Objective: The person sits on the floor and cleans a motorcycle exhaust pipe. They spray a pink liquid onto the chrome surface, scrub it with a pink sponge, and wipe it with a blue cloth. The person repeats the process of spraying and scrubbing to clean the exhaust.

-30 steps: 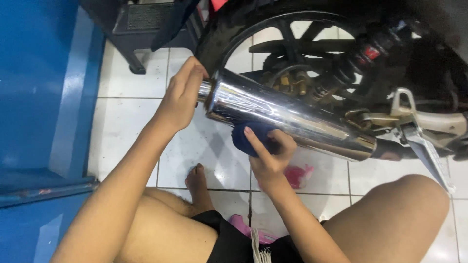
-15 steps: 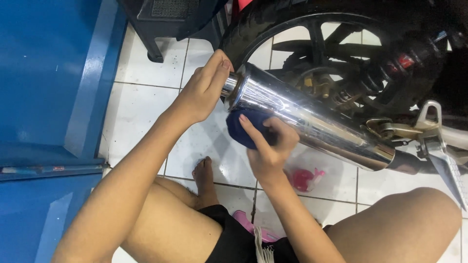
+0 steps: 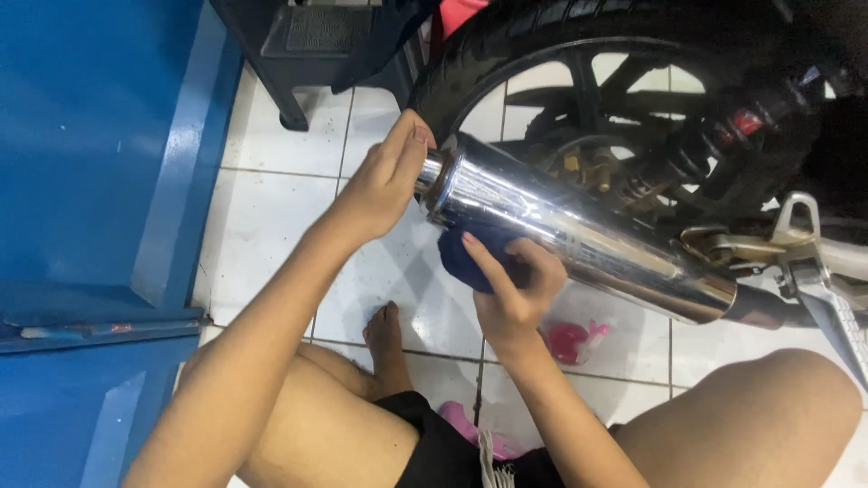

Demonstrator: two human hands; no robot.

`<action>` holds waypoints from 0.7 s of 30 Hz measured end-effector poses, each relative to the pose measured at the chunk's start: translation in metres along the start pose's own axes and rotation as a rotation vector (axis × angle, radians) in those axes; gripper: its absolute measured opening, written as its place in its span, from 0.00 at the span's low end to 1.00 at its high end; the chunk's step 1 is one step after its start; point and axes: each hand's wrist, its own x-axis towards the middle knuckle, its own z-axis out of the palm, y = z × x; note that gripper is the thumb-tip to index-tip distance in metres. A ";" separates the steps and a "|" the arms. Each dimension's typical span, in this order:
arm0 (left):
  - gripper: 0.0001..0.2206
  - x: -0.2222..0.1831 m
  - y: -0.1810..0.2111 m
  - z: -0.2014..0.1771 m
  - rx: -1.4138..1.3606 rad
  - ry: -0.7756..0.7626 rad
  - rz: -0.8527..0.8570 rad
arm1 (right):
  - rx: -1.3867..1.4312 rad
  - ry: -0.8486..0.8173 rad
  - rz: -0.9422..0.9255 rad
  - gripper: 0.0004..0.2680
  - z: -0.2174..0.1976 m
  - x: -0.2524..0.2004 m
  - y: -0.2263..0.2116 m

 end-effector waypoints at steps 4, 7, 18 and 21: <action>0.19 0.001 -0.003 -0.002 0.011 -0.012 -0.027 | 0.006 0.010 0.022 0.10 -0.002 0.035 -0.034; 0.21 0.002 -0.001 -0.006 0.058 -0.047 -0.044 | 0.026 -0.054 0.080 0.13 -0.005 0.047 -0.041; 0.10 0.000 0.018 -0.011 0.100 -0.104 -0.167 | 0.037 -0.466 0.240 0.17 -0.002 0.144 -0.043; 0.15 -0.002 0.015 -0.013 0.082 -0.113 -0.111 | -0.024 -0.427 0.093 0.12 -0.028 0.130 -0.061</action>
